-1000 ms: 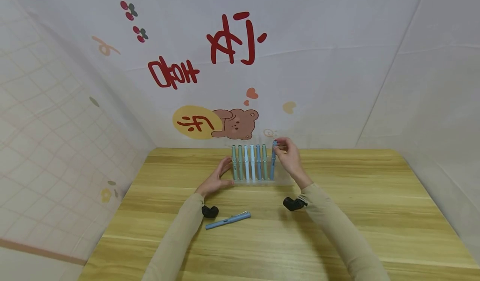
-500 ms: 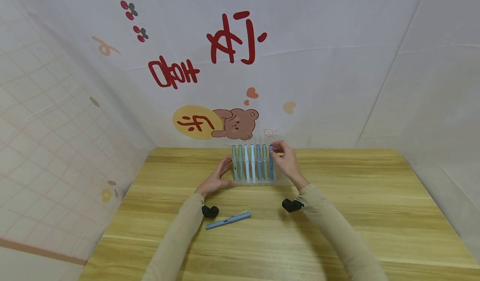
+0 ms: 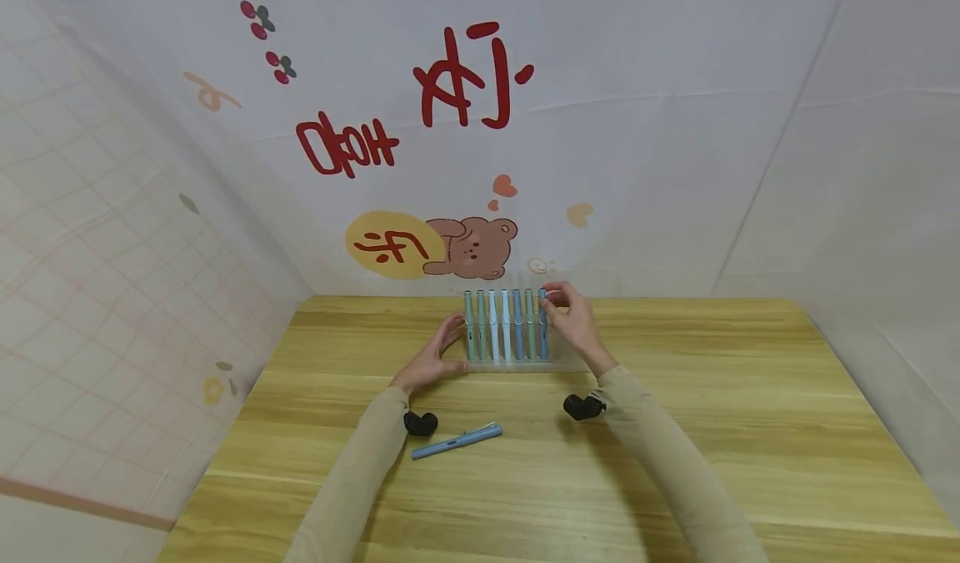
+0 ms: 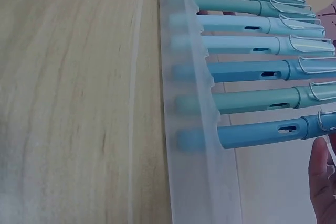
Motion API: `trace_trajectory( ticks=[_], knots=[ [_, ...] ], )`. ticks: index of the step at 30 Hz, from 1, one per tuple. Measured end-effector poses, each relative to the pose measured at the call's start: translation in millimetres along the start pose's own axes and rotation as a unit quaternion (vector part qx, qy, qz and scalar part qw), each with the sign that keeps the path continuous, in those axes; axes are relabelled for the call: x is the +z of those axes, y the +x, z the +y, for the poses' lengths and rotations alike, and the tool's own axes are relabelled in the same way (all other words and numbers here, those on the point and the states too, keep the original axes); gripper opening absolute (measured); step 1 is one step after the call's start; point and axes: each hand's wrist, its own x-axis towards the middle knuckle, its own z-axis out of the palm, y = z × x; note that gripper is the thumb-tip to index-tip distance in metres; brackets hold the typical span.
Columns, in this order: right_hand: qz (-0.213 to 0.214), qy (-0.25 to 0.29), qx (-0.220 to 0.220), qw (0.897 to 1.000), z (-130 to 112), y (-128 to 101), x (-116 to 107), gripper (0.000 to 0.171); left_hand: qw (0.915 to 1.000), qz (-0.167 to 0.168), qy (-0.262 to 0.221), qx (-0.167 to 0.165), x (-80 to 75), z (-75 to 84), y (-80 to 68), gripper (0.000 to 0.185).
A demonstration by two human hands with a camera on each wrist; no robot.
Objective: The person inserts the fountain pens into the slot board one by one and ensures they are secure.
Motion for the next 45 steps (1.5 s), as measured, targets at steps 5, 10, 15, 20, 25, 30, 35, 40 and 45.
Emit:
trace_trajectory(
  ticks=[5, 10, 15, 20, 25, 30, 35, 40, 45],
  knots=[
    [-0.003, 0.008, 0.009, 1.000, -6.7, -4.6, -1.2, 0.038, 1.0000, 0.002, 0.004, 0.000, 0.4, -0.5, -0.4, 0.090],
    [0.023, 0.035, 0.002, 0.999, -6.2, -5.5, -6.7, 0.050, 1.0000, 0.000, 0.004, -0.003, 0.5, -1.4, -0.1, 0.091],
    [0.054, 0.040, -0.034, 0.997, -11.8, -8.2, -11.7, 0.044, 1.0000, 0.009, 0.000, -0.001, 0.3, -2.8, 0.7, 0.091],
    [0.045, 0.025, -0.050, 0.997, -16.0, -14.6, -13.8, 0.036, 0.9999, 0.012, 0.000, 0.000, 0.4, -4.0, 0.6, 0.091],
    [0.006, 0.003, -0.051, 0.999, -2.7, -22.6, -10.2, 0.030, 1.0000, 0.003, 0.005, -0.001, -0.3, -3.3, 0.8, 0.091],
    [-0.020, -0.020, -0.054, 0.998, 25.8, -28.7, -1.6, 0.027, 0.9999, 0.007, 0.007, -0.003, -0.2, -2.0, 0.5, 0.091],
    [-0.059, -0.040, -0.056, 0.996, 31.2, -39.4, 9.5, 0.025, 0.9999, 0.007, 0.008, -0.008, -0.9, -10.0, 3.5, 0.093],
    [-0.103, -0.054, -0.065, 0.991, 23.4, -53.0, 20.7, 0.023, 0.9995, 0.021, 0.022, -0.002, -1.3, -27.9, 9.8, 0.094],
    [-0.147, -0.057, -0.066, 0.985, -1.3, -67.1, 28.9, 0.021, 0.9990, 0.034, 0.029, -0.007, -1.0, -32.5, 10.9, 0.093]
  ],
)
